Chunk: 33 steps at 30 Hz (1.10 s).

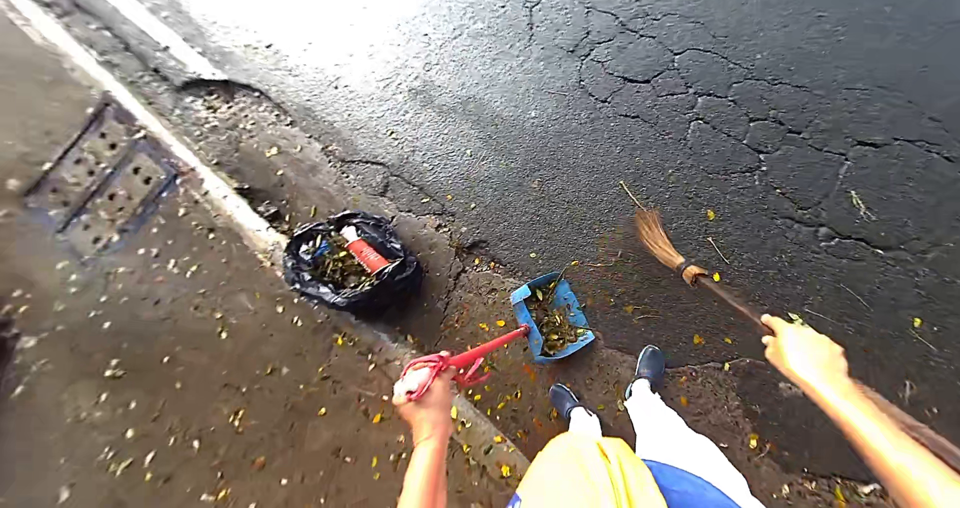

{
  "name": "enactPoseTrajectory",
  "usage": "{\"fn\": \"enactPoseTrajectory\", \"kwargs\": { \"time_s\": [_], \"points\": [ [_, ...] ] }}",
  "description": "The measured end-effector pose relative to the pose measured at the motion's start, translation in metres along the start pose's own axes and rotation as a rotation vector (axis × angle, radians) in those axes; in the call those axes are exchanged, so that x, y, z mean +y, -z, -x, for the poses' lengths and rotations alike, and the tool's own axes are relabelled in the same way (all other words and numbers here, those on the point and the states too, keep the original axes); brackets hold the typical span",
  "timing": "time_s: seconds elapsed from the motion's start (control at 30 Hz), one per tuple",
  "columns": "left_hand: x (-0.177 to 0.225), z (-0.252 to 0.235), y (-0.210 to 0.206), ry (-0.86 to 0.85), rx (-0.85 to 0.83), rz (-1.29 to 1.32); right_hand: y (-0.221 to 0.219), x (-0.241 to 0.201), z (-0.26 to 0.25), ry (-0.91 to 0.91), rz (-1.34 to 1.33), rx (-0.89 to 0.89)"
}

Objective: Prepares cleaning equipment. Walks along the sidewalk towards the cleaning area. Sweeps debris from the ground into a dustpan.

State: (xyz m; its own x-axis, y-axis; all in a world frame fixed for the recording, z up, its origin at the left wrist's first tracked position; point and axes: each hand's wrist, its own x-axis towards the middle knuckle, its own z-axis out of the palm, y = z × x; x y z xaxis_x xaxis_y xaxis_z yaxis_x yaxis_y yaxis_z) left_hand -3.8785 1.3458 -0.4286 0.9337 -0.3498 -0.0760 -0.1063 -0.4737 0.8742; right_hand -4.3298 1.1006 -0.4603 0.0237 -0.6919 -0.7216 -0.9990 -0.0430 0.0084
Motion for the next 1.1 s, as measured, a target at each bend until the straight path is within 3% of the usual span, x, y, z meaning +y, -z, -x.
{"fn": "enactPoseTrajectory", "kwargs": {
  "time_s": [0.13, 0.3, 0.37, 0.5, 0.57, 0.63, 0.83, 0.97, 1.03, 1.1],
  "points": [
    [-0.006, 0.001, -0.004, 0.028, -0.096, -0.016, -0.012, -0.023, -0.012, 0.18, 0.122, -0.319],
    [-0.029, -0.006, -0.001, 0.047, -0.219, -0.113, 0.06, 0.023, -0.002, 0.203, 0.014, -0.227],
    [-0.042, -0.008, 0.004, 0.045, -0.32, -0.114, 0.063, -0.007, 0.017, 0.151, 0.051, -0.149],
    [-0.103, -0.017, 0.002, -0.092, -0.507, 0.034, -0.008, -0.107, 0.028, 0.075, 0.201, -0.17],
    [-0.096, -0.034, 0.004, -0.082, -0.45, 0.081, -0.02, -0.126, 0.029, 0.086, 0.194, -0.291],
    [-0.078, -0.067, 0.016, -0.06, -0.358, 0.126, -0.002, -0.118, 0.033, 0.085, 0.11, -0.319],
    [-0.024, -0.154, 0.027, 0.055, -0.236, 0.153, 0.085, -0.087, 0.027, -0.032, -0.083, -0.011],
    [-0.009, -0.184, 0.007, 0.047, -0.21, 0.161, 0.102, -0.137, -0.033, -0.205, -0.083, 0.173],
    [-0.005, -0.186, -0.016, 0.053, -0.175, 0.182, 0.108, -0.16, -0.083, -0.207, -0.009, 0.122],
    [0.004, -0.187, -0.036, 0.096, -0.142, 0.154, 0.104, -0.175, -0.108, -0.088, 0.074, -0.034]
  ]
}}
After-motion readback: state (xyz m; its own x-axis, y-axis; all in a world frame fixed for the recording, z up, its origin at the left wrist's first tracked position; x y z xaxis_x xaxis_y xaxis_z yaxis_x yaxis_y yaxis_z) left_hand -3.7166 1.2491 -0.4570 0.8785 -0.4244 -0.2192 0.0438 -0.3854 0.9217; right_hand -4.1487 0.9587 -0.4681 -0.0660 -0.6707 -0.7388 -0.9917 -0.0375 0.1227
